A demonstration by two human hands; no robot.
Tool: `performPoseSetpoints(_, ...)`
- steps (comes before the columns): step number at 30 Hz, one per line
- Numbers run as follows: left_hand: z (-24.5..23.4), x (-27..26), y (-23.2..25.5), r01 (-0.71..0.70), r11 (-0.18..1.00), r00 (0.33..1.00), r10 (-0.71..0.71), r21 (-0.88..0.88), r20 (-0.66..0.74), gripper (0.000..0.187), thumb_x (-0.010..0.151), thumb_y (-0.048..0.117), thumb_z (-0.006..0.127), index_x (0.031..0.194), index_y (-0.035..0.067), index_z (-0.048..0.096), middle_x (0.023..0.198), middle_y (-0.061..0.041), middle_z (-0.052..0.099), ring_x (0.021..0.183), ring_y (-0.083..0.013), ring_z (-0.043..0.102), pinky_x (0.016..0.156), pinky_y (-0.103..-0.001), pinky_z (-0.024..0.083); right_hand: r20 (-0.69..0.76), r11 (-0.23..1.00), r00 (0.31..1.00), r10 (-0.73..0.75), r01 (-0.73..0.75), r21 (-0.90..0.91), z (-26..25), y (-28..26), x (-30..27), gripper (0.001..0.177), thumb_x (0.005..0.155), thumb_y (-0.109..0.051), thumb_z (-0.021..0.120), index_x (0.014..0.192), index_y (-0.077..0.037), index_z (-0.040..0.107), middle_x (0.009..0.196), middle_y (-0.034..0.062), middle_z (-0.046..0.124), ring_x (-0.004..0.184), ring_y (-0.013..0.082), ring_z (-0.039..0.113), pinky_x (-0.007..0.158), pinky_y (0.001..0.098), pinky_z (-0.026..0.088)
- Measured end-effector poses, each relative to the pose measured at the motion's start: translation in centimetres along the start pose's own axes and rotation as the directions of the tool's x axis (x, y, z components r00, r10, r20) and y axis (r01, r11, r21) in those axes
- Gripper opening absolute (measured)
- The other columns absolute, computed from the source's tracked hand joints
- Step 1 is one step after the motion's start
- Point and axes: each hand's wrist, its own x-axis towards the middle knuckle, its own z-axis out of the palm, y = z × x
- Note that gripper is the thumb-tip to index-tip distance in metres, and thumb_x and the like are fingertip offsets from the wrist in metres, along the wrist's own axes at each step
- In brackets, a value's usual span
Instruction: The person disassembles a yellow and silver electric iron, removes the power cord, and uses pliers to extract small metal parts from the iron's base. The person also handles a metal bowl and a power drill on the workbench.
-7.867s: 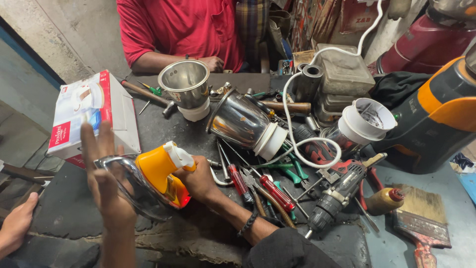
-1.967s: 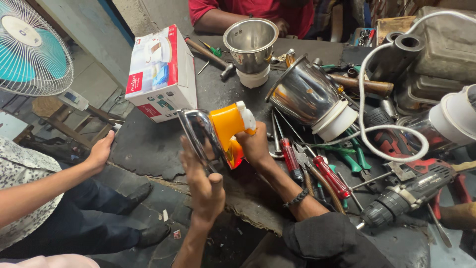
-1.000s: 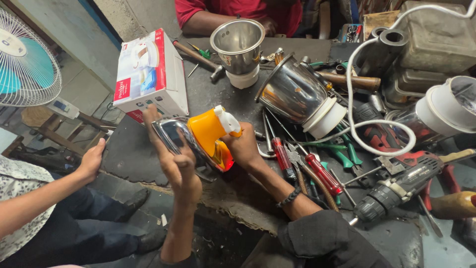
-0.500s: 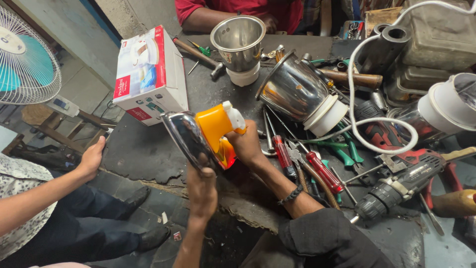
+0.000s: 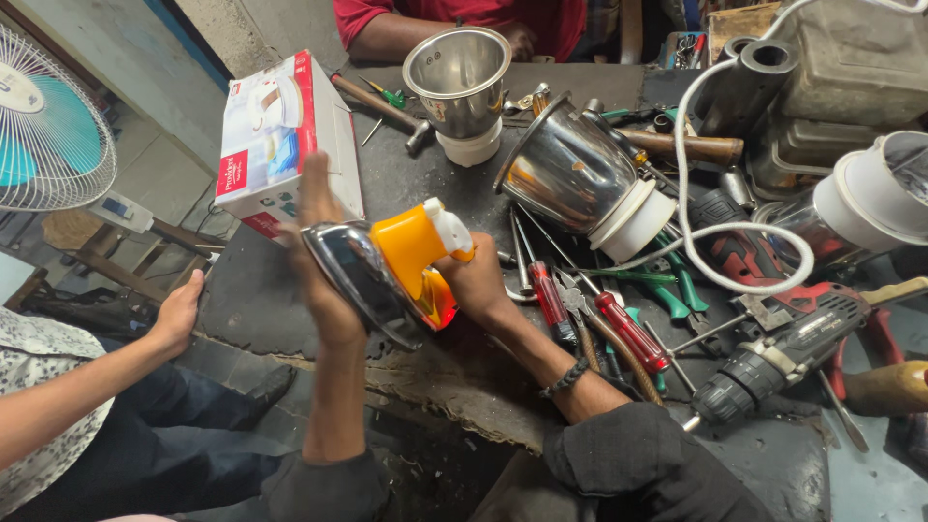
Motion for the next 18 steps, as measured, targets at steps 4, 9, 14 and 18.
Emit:
performPoseSetpoints(4,-2.6,-5.7,-6.7,0.306,0.943,0.94,-0.321,-0.13,-0.113,0.051,0.111,0.044,0.032,0.147,0.009,0.043,0.125,-0.004,0.056,0.114,-0.0158,0.054,0.102,-0.034,0.043,-0.062,0.999,0.997,0.037,-0.037,0.009,-0.8,1.3,0.1,0.012,0.086,0.002,0.056,0.084,0.001,0.068,0.075,-0.0001,0.067,0.068,0.0062,0.06,0.06,0.0271,0.049)
performPoseSetpoints(9,-4.0,-11.4,-9.7,0.384,0.922,0.917,-0.387,-0.053,-0.099,0.051,0.115,0.042,0.03,0.141,0.003,0.05,0.124,-0.003,0.06,0.113,-0.0142,0.057,0.104,-0.033,0.045,-0.05,0.997,0.996,0.069,-0.068,0.039,-1.4,2.0,0.0,0.012,0.081,0.003,0.054,0.081,0.001,0.066,0.072,-0.0009,0.063,0.064,0.0066,0.057,0.057,0.0275,0.045)
performPoseSetpoints(14,-1.3,-9.6,-3.9,0.232,0.968,0.973,-0.229,0.092,-0.038,0.058,0.118,0.047,0.033,0.151,0.0,0.043,0.139,-0.009,0.054,0.128,-0.02,0.052,0.115,-0.038,0.04,-0.066,1.0,0.998,0.021,-0.022,-0.015,-0.5,1.8,0.2,0.01,0.083,0.0,0.059,0.081,0.001,0.069,0.075,-0.0021,0.067,0.07,0.0051,0.062,0.062,0.0266,0.05)
performPoseSetpoints(18,2.8,-5.4,2.9,0.025,0.986,1.0,-0.026,0.164,0.002,0.083,0.11,0.062,0.03,0.168,0.006,0.012,0.172,-0.01,0.02,0.158,-0.0231,0.022,0.131,-0.039,0.019,-0.035,0.999,0.999,0.021,-0.023,-0.041,-0.4,1.3,0.2,0.009,0.083,-0.002,0.06,0.082,0.0,0.069,0.076,-0.0021,0.069,0.071,0.0052,0.064,0.063,0.0261,0.051)
